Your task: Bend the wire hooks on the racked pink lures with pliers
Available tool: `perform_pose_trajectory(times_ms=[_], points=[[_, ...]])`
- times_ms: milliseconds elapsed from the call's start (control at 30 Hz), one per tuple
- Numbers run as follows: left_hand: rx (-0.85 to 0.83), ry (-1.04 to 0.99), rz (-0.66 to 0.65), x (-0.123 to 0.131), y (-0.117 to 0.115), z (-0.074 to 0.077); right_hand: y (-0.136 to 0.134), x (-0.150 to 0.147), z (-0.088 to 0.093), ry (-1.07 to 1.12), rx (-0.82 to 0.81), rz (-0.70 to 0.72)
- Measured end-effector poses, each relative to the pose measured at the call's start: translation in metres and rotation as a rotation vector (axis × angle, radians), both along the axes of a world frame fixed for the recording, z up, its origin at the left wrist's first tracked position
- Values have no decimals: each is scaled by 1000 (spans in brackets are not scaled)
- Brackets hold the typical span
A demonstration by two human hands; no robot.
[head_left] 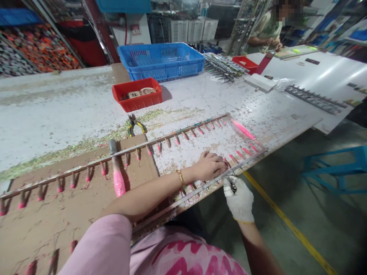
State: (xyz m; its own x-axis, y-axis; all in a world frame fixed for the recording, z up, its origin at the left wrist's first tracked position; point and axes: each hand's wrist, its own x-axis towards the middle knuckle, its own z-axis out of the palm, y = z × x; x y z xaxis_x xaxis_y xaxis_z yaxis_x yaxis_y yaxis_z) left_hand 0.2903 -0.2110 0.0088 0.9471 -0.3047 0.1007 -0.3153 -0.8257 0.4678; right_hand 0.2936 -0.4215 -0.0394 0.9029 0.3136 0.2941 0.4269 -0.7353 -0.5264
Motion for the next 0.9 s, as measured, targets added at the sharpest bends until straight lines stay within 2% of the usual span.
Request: perform_pose_trajectory(times_ms=[300, 700, 900], points=[[172, -148, -1, -3, -8, -7, 0, -2, -1, -15, 14, 4], [195, -196, -1, -2, -11, -5, -1, -3, -4, -89, -7, -12], [223, -219, 23, 8, -18, -9, 0, -2, -4, -125, -31, -9]])
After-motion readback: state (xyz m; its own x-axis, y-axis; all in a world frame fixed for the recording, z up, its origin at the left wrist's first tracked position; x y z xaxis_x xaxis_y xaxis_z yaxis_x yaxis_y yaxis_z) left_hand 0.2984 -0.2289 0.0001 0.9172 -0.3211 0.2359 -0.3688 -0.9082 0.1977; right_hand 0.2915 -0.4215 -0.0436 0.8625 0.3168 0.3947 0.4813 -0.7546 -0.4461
